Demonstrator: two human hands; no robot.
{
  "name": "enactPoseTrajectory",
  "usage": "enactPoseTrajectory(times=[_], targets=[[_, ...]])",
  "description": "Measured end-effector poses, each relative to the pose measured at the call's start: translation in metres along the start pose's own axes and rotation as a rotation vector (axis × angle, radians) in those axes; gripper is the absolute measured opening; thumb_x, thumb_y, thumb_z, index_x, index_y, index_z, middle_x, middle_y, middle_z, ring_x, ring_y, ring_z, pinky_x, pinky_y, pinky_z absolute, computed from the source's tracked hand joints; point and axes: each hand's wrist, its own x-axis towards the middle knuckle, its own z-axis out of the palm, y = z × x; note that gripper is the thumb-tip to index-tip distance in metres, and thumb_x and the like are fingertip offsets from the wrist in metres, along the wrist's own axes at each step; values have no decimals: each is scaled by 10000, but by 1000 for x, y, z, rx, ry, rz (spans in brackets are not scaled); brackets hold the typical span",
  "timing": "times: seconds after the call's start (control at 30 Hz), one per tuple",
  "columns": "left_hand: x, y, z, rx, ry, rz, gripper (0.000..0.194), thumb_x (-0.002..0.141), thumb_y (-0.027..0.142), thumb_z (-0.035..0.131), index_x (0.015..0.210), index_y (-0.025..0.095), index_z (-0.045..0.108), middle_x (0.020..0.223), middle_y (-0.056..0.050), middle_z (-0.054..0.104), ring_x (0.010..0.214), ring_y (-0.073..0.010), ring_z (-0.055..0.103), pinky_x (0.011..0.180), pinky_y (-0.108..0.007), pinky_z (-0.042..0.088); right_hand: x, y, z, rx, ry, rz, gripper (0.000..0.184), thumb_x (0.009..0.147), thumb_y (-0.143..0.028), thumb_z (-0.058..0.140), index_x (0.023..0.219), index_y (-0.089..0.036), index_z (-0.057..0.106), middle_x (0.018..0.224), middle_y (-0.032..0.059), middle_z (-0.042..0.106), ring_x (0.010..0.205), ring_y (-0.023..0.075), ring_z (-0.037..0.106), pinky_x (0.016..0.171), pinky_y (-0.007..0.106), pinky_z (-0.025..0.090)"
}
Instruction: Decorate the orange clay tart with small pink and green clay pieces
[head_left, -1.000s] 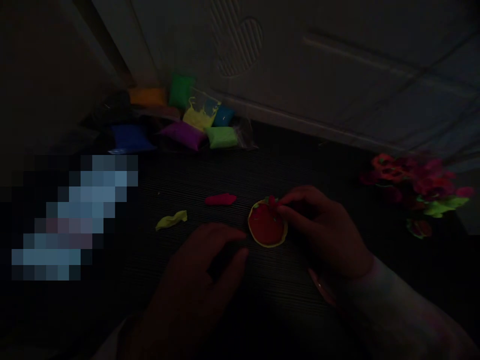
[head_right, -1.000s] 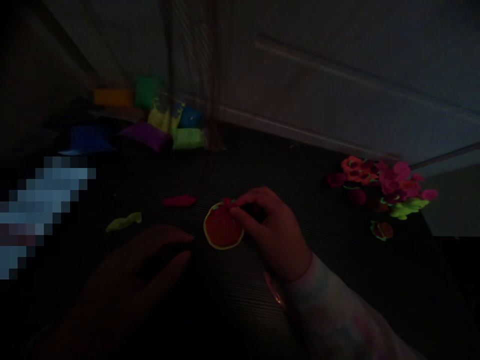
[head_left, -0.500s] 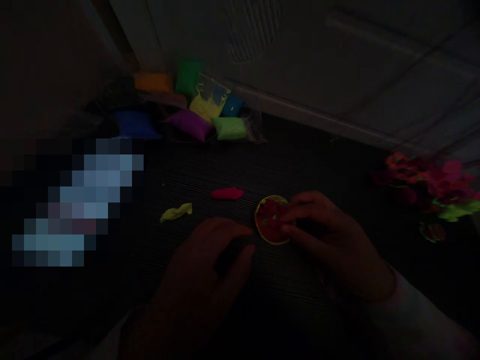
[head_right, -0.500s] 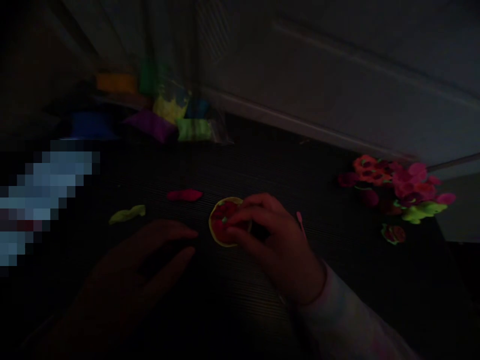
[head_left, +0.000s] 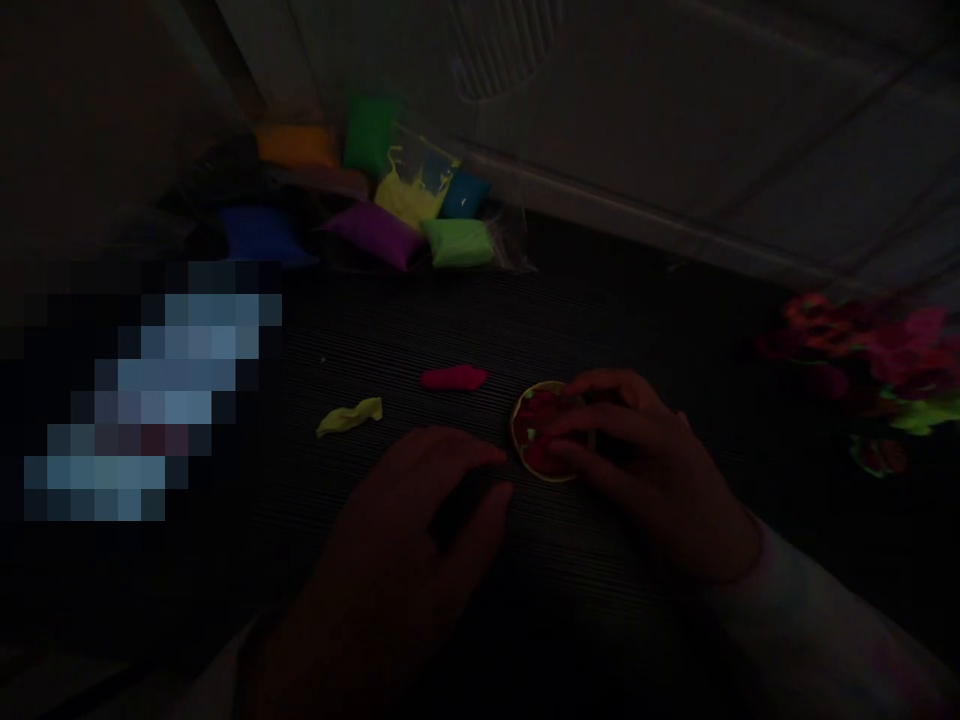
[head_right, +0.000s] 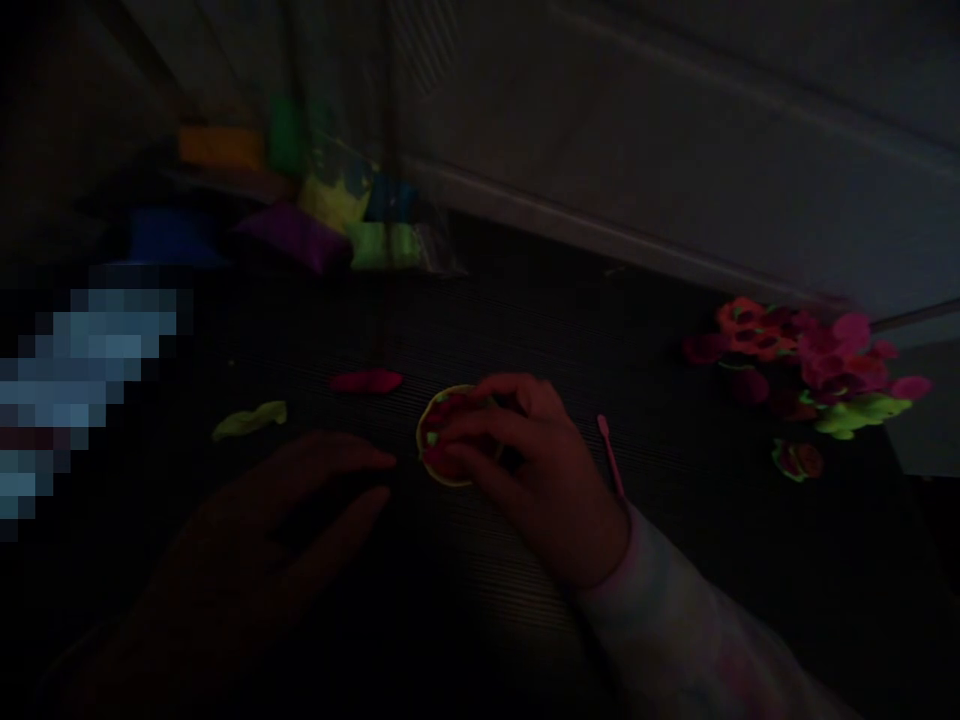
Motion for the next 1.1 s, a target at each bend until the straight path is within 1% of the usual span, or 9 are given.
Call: enactPoseTrajectory(times=[0.33,0.43,0.57,0.73,0.9,1.1], targets=[[-1,-1,3,43,2,46,132,790,261,500,916,255,538,912,28,597,820,-140,551,749,-263,434,0,2,2,-35,-8,-11,103,755,-275,565,823,-296,639,1011,11,532,986,200,498,791,376,415],[0,0,3,48,9,66,129,795,239,495,920,252,528,911,38,590,821,-123,549,751,-255,438,0,3,2,7,4,-20,100,754,-267,570,829,-286,632,1009,10,524,988,185,493,814,366,411],[-1,0,2,48,14,87,127,798,235,495,921,245,523,921,34,589,829,-121,549,743,-256,443,0,6,2,79,6,-28,102,757,-258,569,840,-280,625,1016,11,516,984,170,493,835,357,404],[-1,-2,3,45,16,99,135,796,230,499,928,245,522,917,32,589,830,-121,550,742,-259,445,1,5,2,23,-9,-55,106,760,-266,567,844,-288,627,1018,5,521,991,179,490,834,368,403],[1,-1,4,63,24,105,131,794,231,498,922,236,527,910,26,593,831,-124,552,746,-265,447,1,5,3,-32,12,-59,107,761,-262,565,844,-283,629,1019,13,524,986,186,496,813,370,409],[1,0,3,51,31,105,130,794,230,492,918,231,533,907,13,598,831,-135,554,740,-279,454,1,6,3,-23,-5,-66,93,755,-266,572,832,-283,622,1028,8,522,1010,187,484,814,362,412]])
